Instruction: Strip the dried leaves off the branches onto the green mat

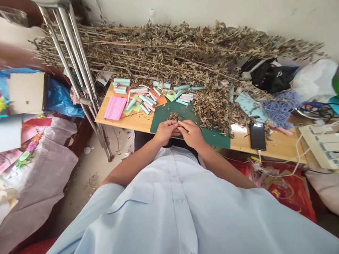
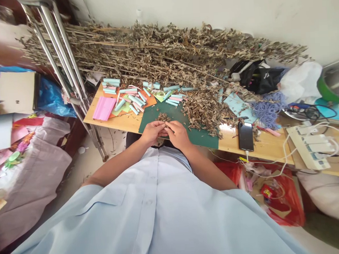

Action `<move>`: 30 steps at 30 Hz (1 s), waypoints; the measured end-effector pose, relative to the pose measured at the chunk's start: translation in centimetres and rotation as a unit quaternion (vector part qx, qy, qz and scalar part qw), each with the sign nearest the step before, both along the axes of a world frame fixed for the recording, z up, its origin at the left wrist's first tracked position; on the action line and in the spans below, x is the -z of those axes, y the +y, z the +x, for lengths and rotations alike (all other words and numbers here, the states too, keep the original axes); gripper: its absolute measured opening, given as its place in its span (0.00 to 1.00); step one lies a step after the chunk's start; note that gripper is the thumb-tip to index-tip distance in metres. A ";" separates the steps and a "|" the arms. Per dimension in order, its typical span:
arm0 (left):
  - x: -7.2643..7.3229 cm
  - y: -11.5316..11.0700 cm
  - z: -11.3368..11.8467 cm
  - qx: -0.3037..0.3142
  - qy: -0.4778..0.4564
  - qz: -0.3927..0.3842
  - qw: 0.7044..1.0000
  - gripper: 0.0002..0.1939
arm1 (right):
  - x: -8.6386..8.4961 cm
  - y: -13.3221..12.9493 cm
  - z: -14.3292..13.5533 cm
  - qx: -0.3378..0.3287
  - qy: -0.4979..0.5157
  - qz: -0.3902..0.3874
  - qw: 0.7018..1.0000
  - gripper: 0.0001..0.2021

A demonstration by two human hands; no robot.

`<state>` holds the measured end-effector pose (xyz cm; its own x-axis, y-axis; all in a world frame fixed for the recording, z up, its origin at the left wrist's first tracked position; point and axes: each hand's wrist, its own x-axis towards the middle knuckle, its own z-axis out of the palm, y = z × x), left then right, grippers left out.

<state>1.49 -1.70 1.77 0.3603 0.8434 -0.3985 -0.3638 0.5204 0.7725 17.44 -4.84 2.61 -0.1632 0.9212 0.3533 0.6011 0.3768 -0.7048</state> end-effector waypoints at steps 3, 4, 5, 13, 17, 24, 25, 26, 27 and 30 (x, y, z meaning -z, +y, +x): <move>-0.2 0.4 0.0 0.005 0.024 0.011 1.000 0.13 | 0.3 0.3 -0.2 0.013 0.042 -0.015 0.999 0.14; -0.2 0.5 -0.1 0.008 0.030 0.014 0.999 0.13 | 0.5 0.5 -0.3 0.024 0.057 -0.021 0.998 0.13; -0.2 0.6 -0.1 0.010 0.033 0.018 0.999 0.13 | 0.7 0.7 -0.3 0.037 0.073 -0.025 0.996 0.12; -0.5 1.5 -0.1 0.013 0.023 0.020 0.999 0.12 | 1.4 2.0 -0.5 0.083 0.091 -0.037 0.992 0.07; -0.4 1.4 0.0 0.009 0.035 0.019 0.999 0.11 | 1.4 2.0 -0.5 0.057 0.070 -0.029 0.996 0.07; 0.8 1.0 -0.2 0.031 0.041 0.066 0.997 0.16 | 2.2 2.1 -0.4 0.064 0.083 -0.042 0.994 0.07; 0.9 1.0 -0.2 0.032 0.053 0.074 0.995 0.15 | 2.3 2.2 -0.3 0.060 0.093 -0.045 0.993 0.07; 1.0 1.0 -0.2 0.034 0.068 0.081 0.994 0.14 | 2.4 2.2 -0.3 0.057 0.102 -0.049 0.992 0.07; 1.0 1.0 -0.2 0.038 0.084 0.089 0.992 0.12 | 2.5 2.2 -0.2 0.053 0.110 -0.055 0.991 0.07; 0.8 1.1 -0.2 0.057 0.115 0.113 0.985 0.08 | 2.6 2.2 0.0 0.055 0.137 -0.083 0.986 0.07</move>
